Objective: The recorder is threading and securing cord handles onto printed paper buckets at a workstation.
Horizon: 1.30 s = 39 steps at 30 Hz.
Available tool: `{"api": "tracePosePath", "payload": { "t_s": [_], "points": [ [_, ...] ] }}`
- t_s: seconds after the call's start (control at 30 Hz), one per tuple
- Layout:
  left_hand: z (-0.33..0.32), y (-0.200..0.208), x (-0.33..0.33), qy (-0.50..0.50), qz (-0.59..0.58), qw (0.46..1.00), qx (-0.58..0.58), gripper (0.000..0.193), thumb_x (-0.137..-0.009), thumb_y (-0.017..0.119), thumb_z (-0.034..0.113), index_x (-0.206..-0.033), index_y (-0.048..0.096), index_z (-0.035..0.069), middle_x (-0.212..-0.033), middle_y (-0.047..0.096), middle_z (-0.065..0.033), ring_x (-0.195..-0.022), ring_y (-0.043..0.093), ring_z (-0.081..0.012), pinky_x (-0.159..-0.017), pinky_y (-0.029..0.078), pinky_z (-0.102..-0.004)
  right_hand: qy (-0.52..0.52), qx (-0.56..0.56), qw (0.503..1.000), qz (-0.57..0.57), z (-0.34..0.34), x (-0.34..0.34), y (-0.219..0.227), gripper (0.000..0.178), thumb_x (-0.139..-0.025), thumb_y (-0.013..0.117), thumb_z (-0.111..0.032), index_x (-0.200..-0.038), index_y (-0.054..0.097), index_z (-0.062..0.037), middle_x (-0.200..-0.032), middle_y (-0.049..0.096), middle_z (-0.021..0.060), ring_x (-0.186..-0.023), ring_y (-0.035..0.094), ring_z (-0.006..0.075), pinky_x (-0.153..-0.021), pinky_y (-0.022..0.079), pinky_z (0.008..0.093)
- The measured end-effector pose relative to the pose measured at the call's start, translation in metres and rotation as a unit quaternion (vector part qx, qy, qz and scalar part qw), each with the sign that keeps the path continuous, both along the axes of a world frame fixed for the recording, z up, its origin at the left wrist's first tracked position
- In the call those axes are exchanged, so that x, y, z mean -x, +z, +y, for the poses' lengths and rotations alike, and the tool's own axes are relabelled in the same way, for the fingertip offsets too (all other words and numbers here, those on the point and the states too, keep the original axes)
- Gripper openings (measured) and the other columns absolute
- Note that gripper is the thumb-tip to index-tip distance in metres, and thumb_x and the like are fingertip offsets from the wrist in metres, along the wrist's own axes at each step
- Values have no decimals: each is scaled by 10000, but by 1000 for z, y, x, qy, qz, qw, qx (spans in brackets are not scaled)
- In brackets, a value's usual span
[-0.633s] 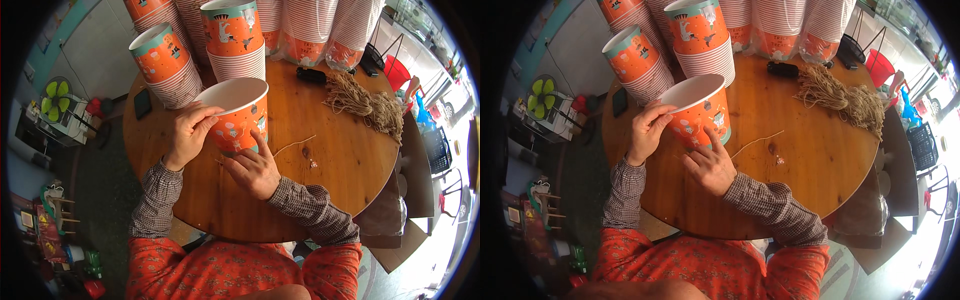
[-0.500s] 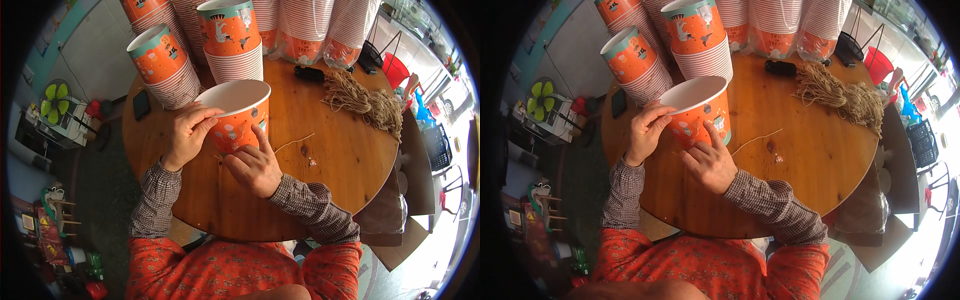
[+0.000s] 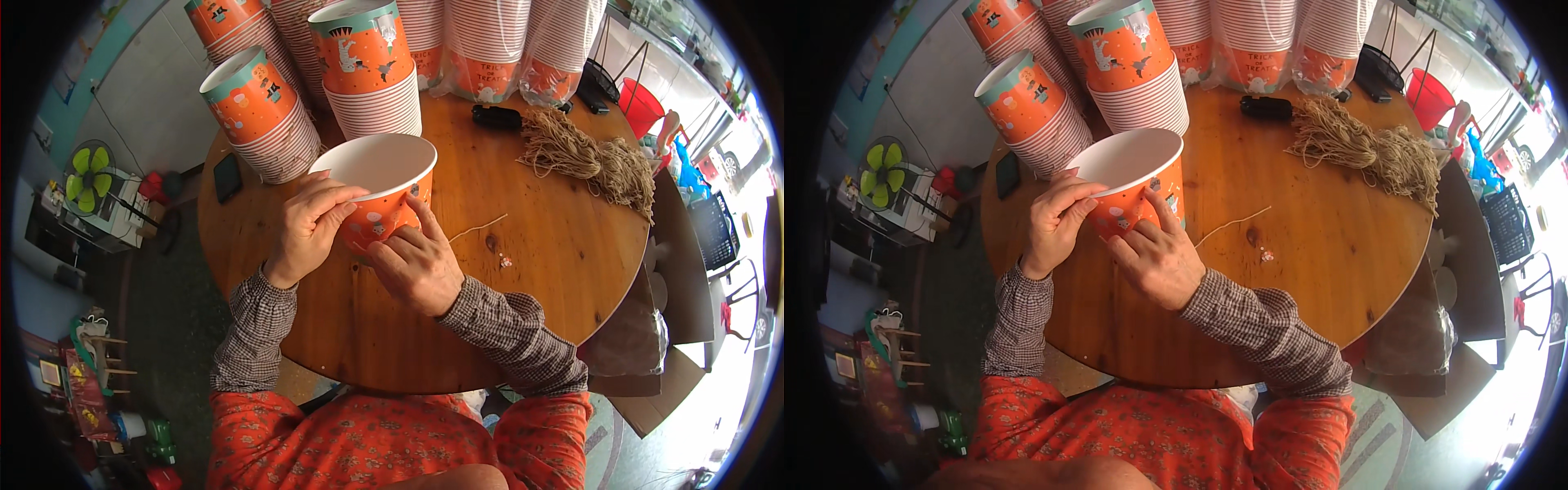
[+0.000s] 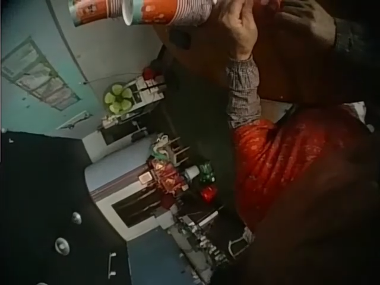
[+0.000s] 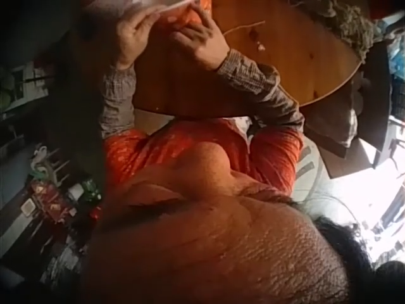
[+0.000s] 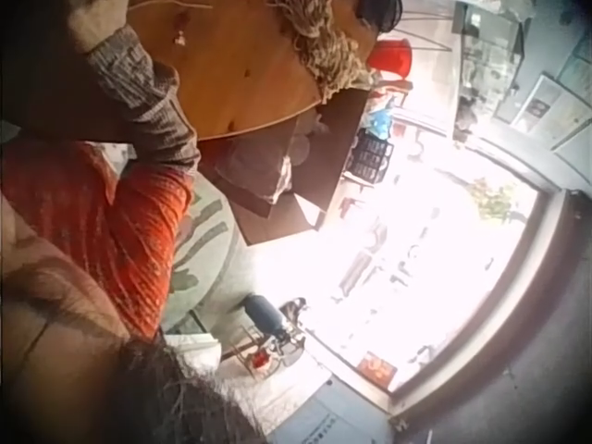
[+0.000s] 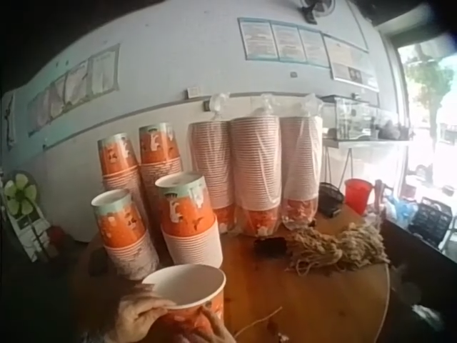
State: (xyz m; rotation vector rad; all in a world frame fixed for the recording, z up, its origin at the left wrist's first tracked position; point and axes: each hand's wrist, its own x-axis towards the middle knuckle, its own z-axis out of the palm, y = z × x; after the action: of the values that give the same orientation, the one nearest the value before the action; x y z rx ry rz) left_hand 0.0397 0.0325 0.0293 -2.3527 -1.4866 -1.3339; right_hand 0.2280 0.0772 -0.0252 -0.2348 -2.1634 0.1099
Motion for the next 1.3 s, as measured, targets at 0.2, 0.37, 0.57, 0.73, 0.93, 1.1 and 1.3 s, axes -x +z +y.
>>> {"api": "tracePosePath", "payload": {
  "t_s": [0.2,0.37,0.57,0.73,0.93,1.1,1.3],
  "points": [
    [-4,-4,1,0,18,1000,5,131,-865,617,33,-975,684,54,-847,668,-58,-791,633,-199,-978,402,-372,-9,-14,999,-44,2,-1,-4,191,-702,662,-52,-876,583,-58,-705,558,23,-733,590,177,-1068,351,520],
    [-7,-10,7,-8,30,999,27,153,-850,624,22,-985,680,66,-850,656,-44,-815,627,-191,-994,390,-375,-16,-26,999,-42,3,3,-9,158,-749,631,-115,-884,583,-48,-659,515,29,-710,566,181,-1058,373,503],
    [-7,-30,21,-14,88,995,36,150,-844,633,25,-980,676,68,-870,640,-35,-849,623,-196,-1011,376,-393,-17,-50,998,-45,14,9,-20,125,-727,596,-129,-816,549,-54,-636,518,41,-707,574,193,-1011,422,447],
    [-7,-33,25,2,76,996,45,128,-853,615,32,-961,670,71,-874,646,-38,-871,623,-208,-1008,371,-397,82,-7,993,-84,4,6,-16,108,-704,586,-129,-747,508,-67,-632,515,38,-677,566,189,-799,461,344],
    [-5,-18,10,31,93,994,42,214,-821,653,88,-1035,650,83,-931,654,-50,-890,620,-220,-978,369,-391,110,154,980,-60,4,2,-13,95,-739,626,-71,-793,551,-51,-691,580,54,-682,607,209,-677,482,337],
    [5,-7,-14,14,63,996,64,256,-819,652,99,-1069,629,50,-936,654,-68,-875,621,-248,-876,431,-376,89,494,863,51,9,0,-13,91,-839,622,-42,-908,592,9,-784,641,78,-722,625,149,-684,503,294],
    [16,-4,-17,-9,87,985,151,171,-846,621,39,-1008,615,-15,-879,629,-136,-807,607,-325,-716,483,-365,64,435,893,100,24,4,-43,88,-853,624,-53,-906,586,6,-836,627,80,-769,620,169,-738,502,287]
  ]
}}
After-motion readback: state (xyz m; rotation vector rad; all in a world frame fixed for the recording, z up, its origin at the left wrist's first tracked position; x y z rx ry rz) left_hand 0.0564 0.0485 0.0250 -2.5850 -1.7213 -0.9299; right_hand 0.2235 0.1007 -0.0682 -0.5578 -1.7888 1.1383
